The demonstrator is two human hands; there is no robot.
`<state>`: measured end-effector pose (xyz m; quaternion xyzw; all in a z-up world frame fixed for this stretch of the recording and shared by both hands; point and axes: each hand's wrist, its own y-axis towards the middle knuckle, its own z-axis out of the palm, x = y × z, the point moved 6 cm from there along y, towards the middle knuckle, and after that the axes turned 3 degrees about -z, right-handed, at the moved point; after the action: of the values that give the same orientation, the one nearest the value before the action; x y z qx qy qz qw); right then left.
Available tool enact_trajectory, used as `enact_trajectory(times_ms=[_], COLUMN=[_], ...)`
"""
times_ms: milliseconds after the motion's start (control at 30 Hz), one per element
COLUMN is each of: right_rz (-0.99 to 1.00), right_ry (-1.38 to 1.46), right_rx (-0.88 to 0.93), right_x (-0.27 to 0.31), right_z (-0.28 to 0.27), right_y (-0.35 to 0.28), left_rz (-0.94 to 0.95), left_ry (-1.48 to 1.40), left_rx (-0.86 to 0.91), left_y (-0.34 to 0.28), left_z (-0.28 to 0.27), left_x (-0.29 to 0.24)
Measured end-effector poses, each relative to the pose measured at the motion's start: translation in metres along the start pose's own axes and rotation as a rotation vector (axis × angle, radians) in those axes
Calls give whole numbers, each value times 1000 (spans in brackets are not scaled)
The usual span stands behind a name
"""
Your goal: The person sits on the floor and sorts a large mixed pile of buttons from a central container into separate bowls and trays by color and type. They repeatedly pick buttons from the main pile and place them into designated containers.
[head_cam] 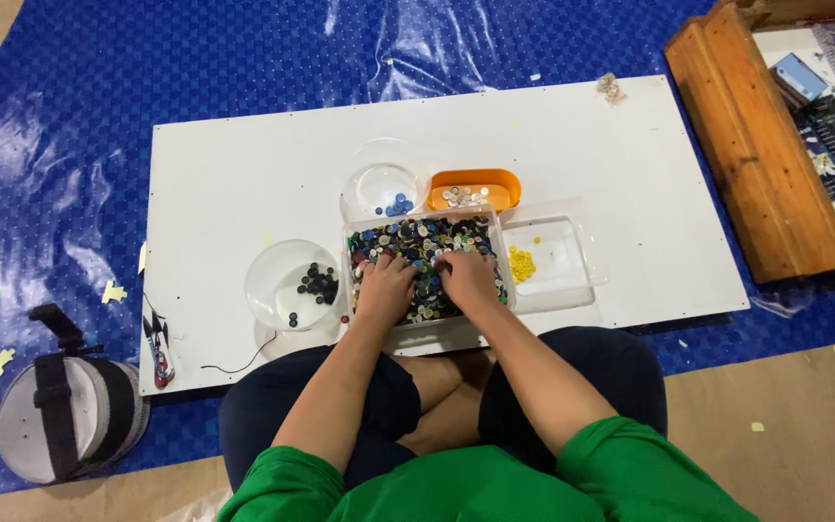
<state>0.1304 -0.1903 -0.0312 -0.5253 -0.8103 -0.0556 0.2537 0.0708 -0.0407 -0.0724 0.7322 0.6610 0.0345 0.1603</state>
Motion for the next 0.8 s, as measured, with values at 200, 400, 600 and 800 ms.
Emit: enact_trajectory(times_ms=[200,400,600,800], right_rz=[215,277,233,210], right_ry=[196,290,187,192], right_rx=[-137,-149,-123,-158], right_x=[-32,-29,-25,-28], right_z=[-1,-15,-10,-8], right_y=[1,-6,-1,-1], left_rz=[15,1,0,-11], left_ry=[-22,-21,-46,-62], left_rx=[3,19,46,43], left_y=[12,18,18,17], left_z=[-21,-17,-7,2], left_x=[-23,-27,-29,-31])
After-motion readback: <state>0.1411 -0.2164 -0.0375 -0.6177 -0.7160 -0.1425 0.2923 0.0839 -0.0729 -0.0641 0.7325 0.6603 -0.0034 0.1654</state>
